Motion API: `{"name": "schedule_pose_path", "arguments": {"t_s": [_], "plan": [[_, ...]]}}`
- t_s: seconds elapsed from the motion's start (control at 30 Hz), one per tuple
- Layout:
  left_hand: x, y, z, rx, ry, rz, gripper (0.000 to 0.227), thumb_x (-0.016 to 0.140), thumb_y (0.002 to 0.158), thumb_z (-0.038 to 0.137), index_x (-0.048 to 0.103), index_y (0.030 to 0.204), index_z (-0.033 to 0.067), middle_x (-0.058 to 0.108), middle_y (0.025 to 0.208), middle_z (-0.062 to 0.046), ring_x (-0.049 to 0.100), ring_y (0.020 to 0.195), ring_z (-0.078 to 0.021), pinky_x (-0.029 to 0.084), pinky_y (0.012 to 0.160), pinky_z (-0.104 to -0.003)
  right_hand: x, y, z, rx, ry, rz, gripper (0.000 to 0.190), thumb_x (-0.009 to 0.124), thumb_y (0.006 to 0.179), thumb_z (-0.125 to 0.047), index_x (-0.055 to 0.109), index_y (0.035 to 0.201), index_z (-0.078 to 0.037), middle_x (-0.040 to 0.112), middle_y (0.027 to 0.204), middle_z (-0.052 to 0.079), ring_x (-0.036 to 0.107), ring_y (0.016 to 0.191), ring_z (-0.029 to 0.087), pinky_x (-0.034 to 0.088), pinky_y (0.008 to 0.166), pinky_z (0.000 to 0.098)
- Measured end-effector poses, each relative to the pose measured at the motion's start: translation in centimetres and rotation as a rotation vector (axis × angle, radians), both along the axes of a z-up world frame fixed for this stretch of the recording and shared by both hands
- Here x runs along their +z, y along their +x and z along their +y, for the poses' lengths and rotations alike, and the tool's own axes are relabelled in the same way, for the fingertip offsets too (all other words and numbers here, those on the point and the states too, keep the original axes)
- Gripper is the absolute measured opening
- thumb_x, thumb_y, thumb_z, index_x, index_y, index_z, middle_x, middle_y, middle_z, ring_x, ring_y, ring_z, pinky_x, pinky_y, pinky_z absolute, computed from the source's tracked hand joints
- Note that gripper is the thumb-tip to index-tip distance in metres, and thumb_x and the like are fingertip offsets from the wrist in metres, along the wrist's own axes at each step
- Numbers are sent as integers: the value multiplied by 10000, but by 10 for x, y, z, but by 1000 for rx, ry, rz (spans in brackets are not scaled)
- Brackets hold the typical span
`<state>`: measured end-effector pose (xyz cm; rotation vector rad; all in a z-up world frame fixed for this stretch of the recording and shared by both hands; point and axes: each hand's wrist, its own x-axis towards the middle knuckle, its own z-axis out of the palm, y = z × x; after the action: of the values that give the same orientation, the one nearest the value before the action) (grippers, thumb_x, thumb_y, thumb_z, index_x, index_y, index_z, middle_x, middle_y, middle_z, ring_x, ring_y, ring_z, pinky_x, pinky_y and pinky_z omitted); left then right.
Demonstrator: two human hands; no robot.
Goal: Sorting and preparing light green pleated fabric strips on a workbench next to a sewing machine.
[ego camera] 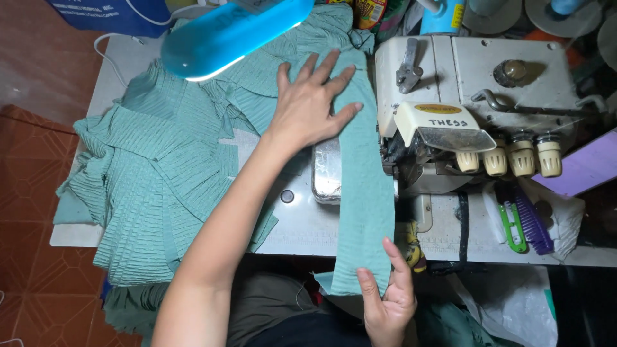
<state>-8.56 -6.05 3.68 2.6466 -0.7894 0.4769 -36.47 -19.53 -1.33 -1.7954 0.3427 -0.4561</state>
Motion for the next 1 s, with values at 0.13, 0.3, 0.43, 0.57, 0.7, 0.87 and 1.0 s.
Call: {"name": "schedule_pose_path", "arguments": {"t_s": [0.13, 0.3, 0.43, 0.57, 0.7, 0.87, 1.0], "plan": [[-9, 19, 3, 79, -51, 30, 597, 450, 919, 570, 529, 1377, 195, 499, 1381, -135, 494, 1196, -386, 265, 923, -578, -2, -2, -2, 49, -2, -11, 500, 661, 815, -70, 527, 1290, 13, 596, 1330, 132, 535, 1280, 203, 370, 1122, 287], [-17, 37, 6, 170, -186, 37, 504, 485, 897, 509, 632, 1252, 183, 656, 1120, -107, 603, 946, -374, 317, 824, -466, -2, -2, -2, 73, -10, -16, 474, 658, 819, -69, 554, 1272, 24, 623, 1297, 132, 566, 1242, 186, 392, 1103, 270], [-23, 51, 16, 225, -358, -54, 295, 547, 901, 375, 691, 936, 119, 665, 816, -84, 615, 716, -316, 400, 686, -446, -1, 0, -2, 52, 2, -23, 473, 656, 813, -42, 553, 1264, 56, 619, 1299, 152, 575, 1215, 174, 398, 1075, 239], [-24, 58, 31, 311, -449, 33, 300, 606, 915, 329, 715, 981, 57, 712, 733, -48, 561, 499, -201, 434, 436, -400, -2, 4, 0, -27, 69, -45, 455, 654, 808, -21, 567, 1241, 87, 621, 1288, 174, 582, 1191, 177, 434, 997, 213], [-25, 70, 57, 244, -856, 90, 277, 655, 900, 187, 507, 667, 163, 507, 568, 42, 528, 522, -125, 474, 575, -352, -6, 8, -4, 35, -26, -117, 199, 643, 838, -18, 562, 688, 85, 618, 1297, 182, 641, 949, 84, 404, 631, 109], [-19, 75, 82, 347, -1253, 579, 193, 512, 899, 105, 634, 754, 140, 687, 742, -20, 610, 510, -148, 551, 526, -303, 2, 20, 0, 33, 73, -85, 457, 613, 835, 12, 519, 1276, 87, 576, 1327, 203, 537, 1277, 242, 421, 1085, 293], [-14, 83, 98, 322, -1572, 639, 194, 464, 950, 183, 653, 905, 182, 685, 920, -83, 711, 637, -279, 548, 374, -341, 11, 33, -1, 33, 70, -111, 454, 604, 849, 11, 507, 1285, 95, 567, 1333, 204, 534, 1280, 248, 438, 1068, 284]]}}
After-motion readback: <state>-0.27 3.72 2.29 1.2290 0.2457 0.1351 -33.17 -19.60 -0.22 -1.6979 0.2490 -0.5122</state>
